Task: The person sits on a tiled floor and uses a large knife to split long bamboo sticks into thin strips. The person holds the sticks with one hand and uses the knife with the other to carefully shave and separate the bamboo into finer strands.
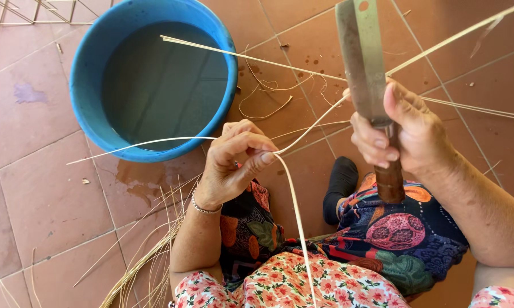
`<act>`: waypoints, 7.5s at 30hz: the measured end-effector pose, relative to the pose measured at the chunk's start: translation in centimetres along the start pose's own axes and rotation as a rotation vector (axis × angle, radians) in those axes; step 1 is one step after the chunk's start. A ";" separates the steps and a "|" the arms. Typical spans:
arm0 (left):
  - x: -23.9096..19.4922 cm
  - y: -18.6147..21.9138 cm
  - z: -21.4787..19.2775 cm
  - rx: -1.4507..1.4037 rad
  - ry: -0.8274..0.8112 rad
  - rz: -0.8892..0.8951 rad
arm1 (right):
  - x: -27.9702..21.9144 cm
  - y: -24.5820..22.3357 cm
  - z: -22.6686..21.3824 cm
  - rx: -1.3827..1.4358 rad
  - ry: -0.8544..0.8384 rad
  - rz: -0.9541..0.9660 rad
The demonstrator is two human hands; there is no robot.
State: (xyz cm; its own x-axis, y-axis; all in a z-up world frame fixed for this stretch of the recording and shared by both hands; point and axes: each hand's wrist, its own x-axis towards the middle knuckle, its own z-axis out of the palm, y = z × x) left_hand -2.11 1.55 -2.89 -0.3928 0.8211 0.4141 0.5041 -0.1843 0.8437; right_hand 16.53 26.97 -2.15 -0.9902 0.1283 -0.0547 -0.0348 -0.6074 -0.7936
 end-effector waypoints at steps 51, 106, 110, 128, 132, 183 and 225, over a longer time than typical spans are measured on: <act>2.2 -15.6 0.0 -0.244 0.121 -0.490 | 2.7 1.4 -13.4 -0.089 0.170 -0.268; 1.3 6.7 1.1 0.261 0.314 0.165 | 0.1 1.3 4.1 -0.144 -0.503 -0.007; -2.4 7.6 -0.3 0.320 0.296 0.191 | -2.4 0.8 7.4 -0.191 -0.579 -0.019; -7.4 -0.1 -6.4 0.449 0.025 0.487 | -4.5 4.1 9.3 -0.440 -0.567 -0.280; -8.6 1.2 -5.5 0.458 0.072 0.420 | -5.2 4.0 9.4 -0.420 -0.564 -0.293; 2.9 -5.4 0.8 0.202 0.171 -0.301 | 1.2 -1.9 -4.3 -0.282 0.303 -0.167; 3.2 -8.9 3.9 -0.250 0.123 -0.406 | 5.0 4.1 -0.8 -0.126 -0.104 0.270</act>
State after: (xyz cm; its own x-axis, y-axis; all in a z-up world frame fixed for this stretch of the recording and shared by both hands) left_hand -4.79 7.92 -10.43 -0.6151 0.7863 0.0590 0.0972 0.0014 0.9953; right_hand 11.54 25.72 -6.16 -0.9702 -0.1087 -0.2166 0.2416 -0.5057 -0.8282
